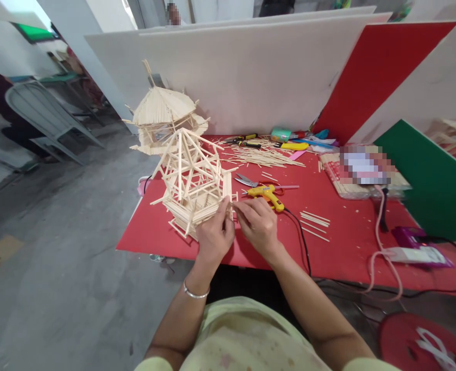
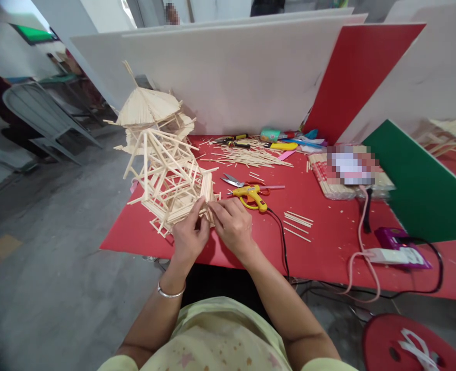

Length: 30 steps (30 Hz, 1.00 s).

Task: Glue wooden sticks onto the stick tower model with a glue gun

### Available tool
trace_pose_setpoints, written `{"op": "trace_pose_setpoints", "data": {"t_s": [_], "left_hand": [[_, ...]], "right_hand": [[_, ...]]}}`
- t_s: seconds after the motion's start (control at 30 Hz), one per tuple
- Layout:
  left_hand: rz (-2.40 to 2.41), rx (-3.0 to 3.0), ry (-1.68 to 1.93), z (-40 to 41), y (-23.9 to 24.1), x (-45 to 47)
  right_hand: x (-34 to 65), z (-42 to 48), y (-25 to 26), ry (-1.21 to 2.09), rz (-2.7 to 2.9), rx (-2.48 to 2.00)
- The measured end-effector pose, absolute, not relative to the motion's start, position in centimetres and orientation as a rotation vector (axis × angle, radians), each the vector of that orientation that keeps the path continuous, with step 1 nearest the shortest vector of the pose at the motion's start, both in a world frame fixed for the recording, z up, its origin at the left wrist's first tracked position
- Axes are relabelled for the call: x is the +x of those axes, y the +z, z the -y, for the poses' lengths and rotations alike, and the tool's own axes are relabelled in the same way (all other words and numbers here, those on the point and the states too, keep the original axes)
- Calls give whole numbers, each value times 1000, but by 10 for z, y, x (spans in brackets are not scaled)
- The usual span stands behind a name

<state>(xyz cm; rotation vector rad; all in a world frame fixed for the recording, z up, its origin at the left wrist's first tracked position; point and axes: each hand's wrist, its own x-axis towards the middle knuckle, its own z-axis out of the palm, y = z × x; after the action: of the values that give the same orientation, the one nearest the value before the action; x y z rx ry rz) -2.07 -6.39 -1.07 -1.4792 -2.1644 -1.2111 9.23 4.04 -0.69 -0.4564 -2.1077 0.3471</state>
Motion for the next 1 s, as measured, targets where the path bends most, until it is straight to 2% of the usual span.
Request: {"op": "trace_pose_setpoints", "data": {"t_s": [0.43, 0.7, 0.83, 1.0], "left_hand": [[2198, -1462, -1202, 65, -14, -20], [1893, -1613, -1333, 72, -25, -6], [1872, -1764, -1399, 66, -34, 10], [1990, -1935, -1377, 57, -53, 27]], "right_hand": [[93, -35, 0, 293, 2136, -516], [116, -32, -26, 307, 2124, -657], [145, -49, -33, 249, 2231, -821], [168, -82, -22, 90, 2411, -1302]]}}
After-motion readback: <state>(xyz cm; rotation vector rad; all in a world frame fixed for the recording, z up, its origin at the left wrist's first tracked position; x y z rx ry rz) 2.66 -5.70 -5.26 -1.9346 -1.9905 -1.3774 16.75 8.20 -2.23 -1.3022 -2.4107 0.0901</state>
